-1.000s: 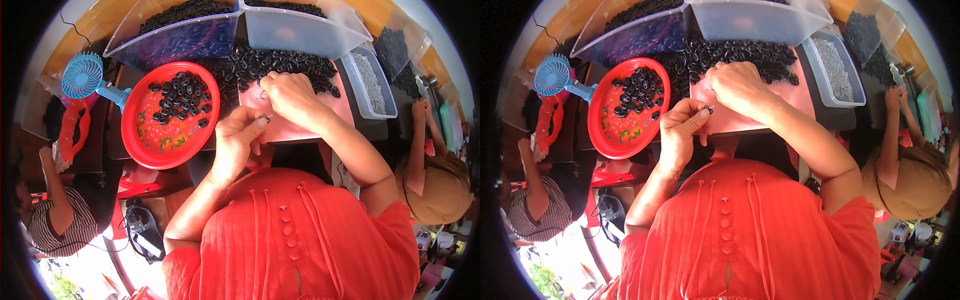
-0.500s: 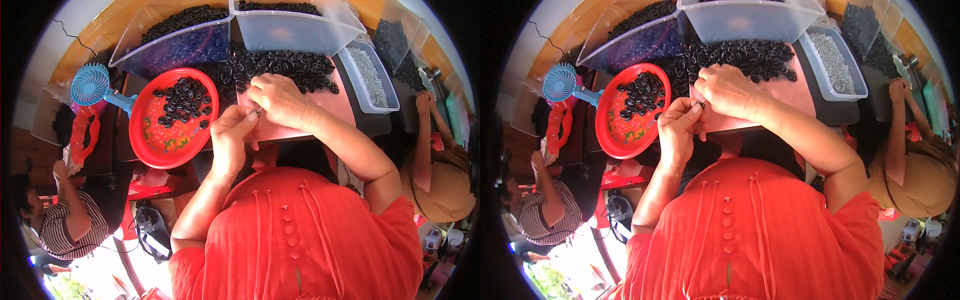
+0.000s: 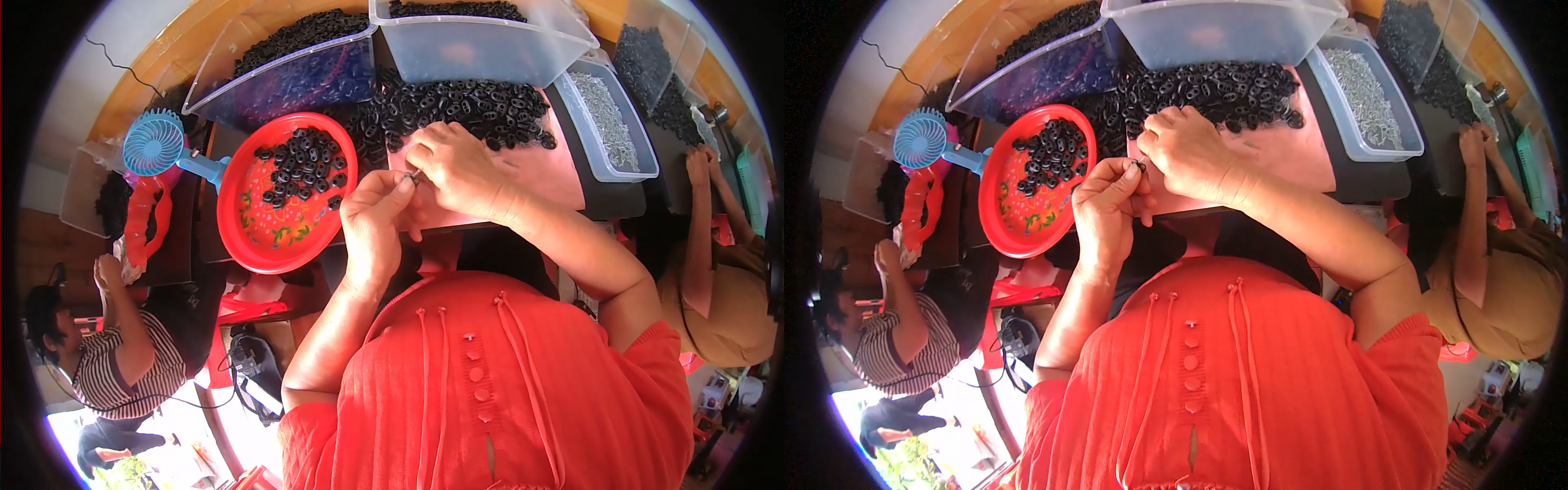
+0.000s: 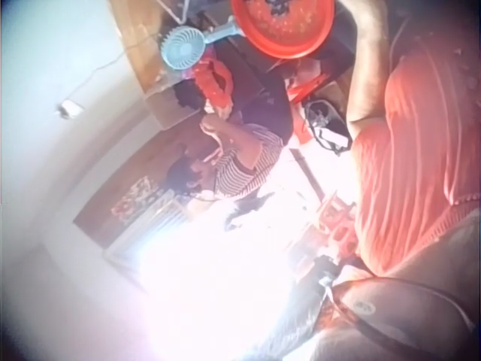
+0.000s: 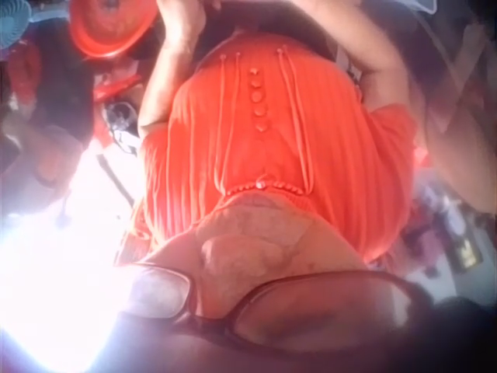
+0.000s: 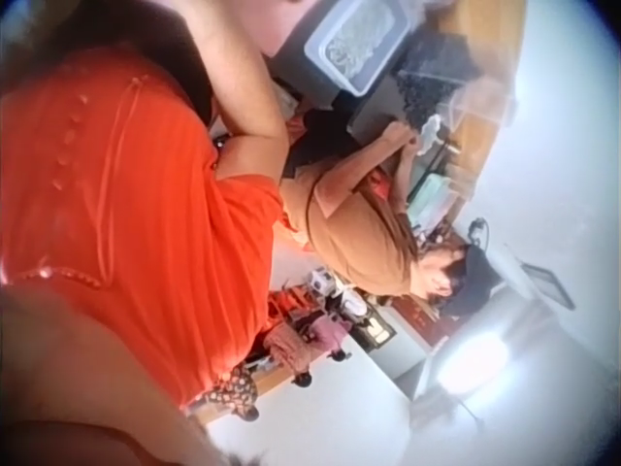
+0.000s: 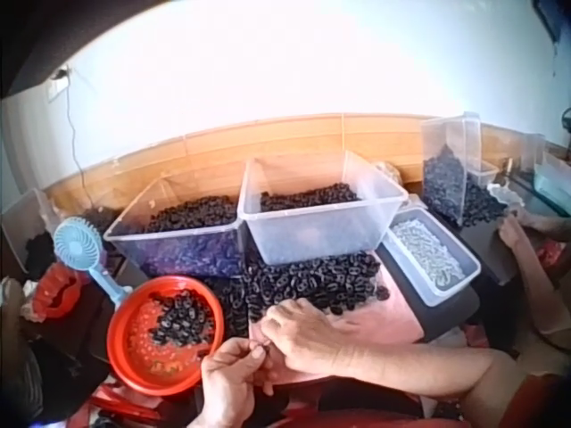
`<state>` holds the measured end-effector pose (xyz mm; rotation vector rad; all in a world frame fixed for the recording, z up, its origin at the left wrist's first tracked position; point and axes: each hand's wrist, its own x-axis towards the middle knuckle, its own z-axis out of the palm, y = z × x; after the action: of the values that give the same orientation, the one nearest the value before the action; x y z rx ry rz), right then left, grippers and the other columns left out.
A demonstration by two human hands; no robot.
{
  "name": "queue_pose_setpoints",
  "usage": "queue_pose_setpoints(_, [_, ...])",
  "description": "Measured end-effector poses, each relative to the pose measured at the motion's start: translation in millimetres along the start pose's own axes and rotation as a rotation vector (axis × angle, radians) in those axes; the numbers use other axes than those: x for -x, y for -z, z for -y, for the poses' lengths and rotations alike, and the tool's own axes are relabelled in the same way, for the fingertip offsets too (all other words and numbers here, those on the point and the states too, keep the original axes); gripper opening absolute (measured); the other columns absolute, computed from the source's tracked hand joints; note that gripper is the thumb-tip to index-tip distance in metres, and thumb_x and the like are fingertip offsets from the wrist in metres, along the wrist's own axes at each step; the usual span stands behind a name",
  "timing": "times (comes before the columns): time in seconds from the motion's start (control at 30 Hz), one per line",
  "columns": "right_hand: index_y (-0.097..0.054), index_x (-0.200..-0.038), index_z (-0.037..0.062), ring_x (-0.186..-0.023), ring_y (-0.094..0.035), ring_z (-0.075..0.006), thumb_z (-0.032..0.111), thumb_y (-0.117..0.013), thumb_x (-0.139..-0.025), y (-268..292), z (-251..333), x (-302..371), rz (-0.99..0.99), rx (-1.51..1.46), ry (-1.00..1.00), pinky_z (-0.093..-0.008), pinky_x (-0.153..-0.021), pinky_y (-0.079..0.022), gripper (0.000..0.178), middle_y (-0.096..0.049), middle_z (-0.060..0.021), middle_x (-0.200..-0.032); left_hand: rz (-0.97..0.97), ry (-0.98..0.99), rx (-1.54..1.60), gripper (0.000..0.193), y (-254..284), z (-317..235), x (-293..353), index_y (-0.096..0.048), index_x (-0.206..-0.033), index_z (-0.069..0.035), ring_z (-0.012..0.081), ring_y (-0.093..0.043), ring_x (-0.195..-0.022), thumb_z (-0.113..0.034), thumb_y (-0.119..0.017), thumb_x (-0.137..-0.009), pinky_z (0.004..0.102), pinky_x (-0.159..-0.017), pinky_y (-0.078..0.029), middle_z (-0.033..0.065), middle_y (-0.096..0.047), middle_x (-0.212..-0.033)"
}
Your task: The person assembles plastic cord locks by picking up small internal pieces and plastic toggle housings by hand, fitting them together, and placing the assembled components onto the work surface.
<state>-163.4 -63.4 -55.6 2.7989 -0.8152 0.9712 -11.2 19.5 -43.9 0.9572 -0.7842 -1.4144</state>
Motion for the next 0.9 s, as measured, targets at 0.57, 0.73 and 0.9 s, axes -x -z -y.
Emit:
queue_pose_setpoints(0.57, [-0.059, -0.090, 0.0046, -0.067, -0.061, -0.0327, 0.017, -0.063, -0.089, 20.0, 9.5, 9.6, -0.161, -0.580, -0.277, -0.0398, -0.058, -0.048, 0.013, -0.061, -0.0118, -0.078, -0.033, -0.023, -0.092, 0.011, -4.1, -0.1, -0.6, -0.059, -0.094, 0.003, 0.0149, -0.059, -0.057, -0.008, -0.056, -0.095, 0.0237, -0.042, -0.043, 0.0089, -0.062, -0.075])
queue_pose_setpoints(0.73, [-0.059, -0.090, 0.0030, -0.068, -0.062, -0.0336, 0.019, -0.061, -0.091, 24.4, 8.9, 6.8, -0.086, -0.595, -0.305, -0.0406, -0.057, -0.047, 0.016, -0.062, -0.0141, -0.076, -0.044, -0.009, -0.121, 0.011, -5.2, -0.8, -0.6, -0.059, -0.094, 0.003, 0.0147, -0.059, -0.057, -0.008, -0.056, -0.095, 0.0236, -0.042, -0.043, 0.0092, -0.062, -0.075])
queue_pose_setpoints(0.9, [-0.059, -0.086, 0.0019, -0.065, -0.060, -0.0330, 0.021, -0.060, -0.091, 31.1, 9.0, -2.0, -0.018, -0.675, -0.324, -0.0395, -0.058, -0.045, 0.020, -0.059, -0.0151, -0.072, -0.050, -0.005, -0.087, 0.011, -4.6, -0.9, -1.1, -0.059, -0.093, 0.003, 0.0144, -0.059, -0.056, -0.008, -0.057, -0.095, 0.0233, -0.042, -0.042, 0.0092, -0.062, -0.075])
